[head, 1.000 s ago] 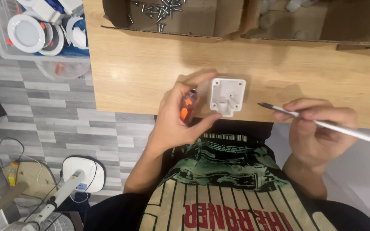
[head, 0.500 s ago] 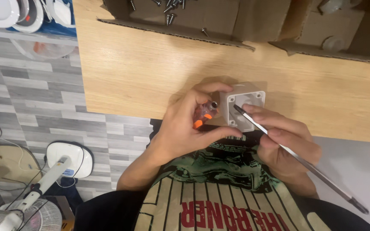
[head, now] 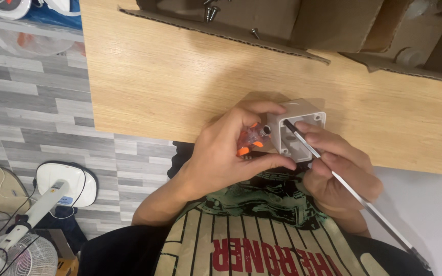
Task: The person assembles electrical components by first using a screwdriver to tighten screws on a white plastic box. They then attach a blue plastic cap to the box and secure it with the screwdriver. Finally, they use the screwdriver to adjust the internal components of the blue cap.
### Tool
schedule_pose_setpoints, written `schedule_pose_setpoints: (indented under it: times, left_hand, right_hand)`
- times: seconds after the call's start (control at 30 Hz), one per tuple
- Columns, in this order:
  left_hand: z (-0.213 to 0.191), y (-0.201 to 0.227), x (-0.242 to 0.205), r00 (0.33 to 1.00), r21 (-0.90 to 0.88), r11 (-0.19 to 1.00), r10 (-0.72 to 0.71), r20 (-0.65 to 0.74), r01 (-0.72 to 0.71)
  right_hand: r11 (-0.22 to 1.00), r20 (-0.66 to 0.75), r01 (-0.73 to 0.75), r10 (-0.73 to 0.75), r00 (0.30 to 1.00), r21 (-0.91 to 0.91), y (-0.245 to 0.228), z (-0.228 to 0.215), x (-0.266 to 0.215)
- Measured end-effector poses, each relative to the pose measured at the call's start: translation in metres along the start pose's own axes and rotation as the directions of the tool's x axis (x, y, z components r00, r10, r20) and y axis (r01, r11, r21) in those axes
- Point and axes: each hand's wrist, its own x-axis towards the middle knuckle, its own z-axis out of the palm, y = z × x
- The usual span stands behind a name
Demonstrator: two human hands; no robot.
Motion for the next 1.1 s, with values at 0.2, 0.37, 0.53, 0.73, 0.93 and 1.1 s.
schedule_pose_setpoints:
  times: [0.2,0.37,0.53,0.73,0.93,1.1]
  left_hand:
    - [0.001,-0.002,-0.001,1.0,0.003,1.0,-0.007,0.0,0.007]
    - [0.002,-0.002,-0.002,1.0,0.018,1.0,0.005,-0.003,-0.005]
    - [0.001,-0.003,-0.003,1.0,0.033,0.999,0.013,-0.003,-0.013]
    - [0.002,-0.003,-0.002,0.999,0.046,0.999,0.031,-0.013,-0.03]
    - [0.003,-0.005,-0.003,0.999,0.061,0.998,0.033,-0.017,-0.032]
    - [0.004,-0.006,-0.003,0.999,0.081,0.996,0.039,-0.009,-0.038]
  right_hand:
    - [0.994,0.11,-0.105,0.103,0.989,0.015,-0.011,-0.01,0.001]
    - [0.994,0.095,-0.106,0.103,0.99,0.024,-0.009,-0.009,-0.001]
    - [0.994,0.058,-0.106,0.104,0.993,0.032,-0.003,-0.004,-0.006]
    - [0.996,0.102,-0.085,0.086,0.991,-0.008,-0.009,-0.01,-0.001]
    - [0.998,0.113,-0.059,0.057,0.992,0.011,-0.009,-0.011,0.001]
    - [0.992,0.173,-0.124,0.119,0.978,0.016,-0.009,-0.016,0.0]
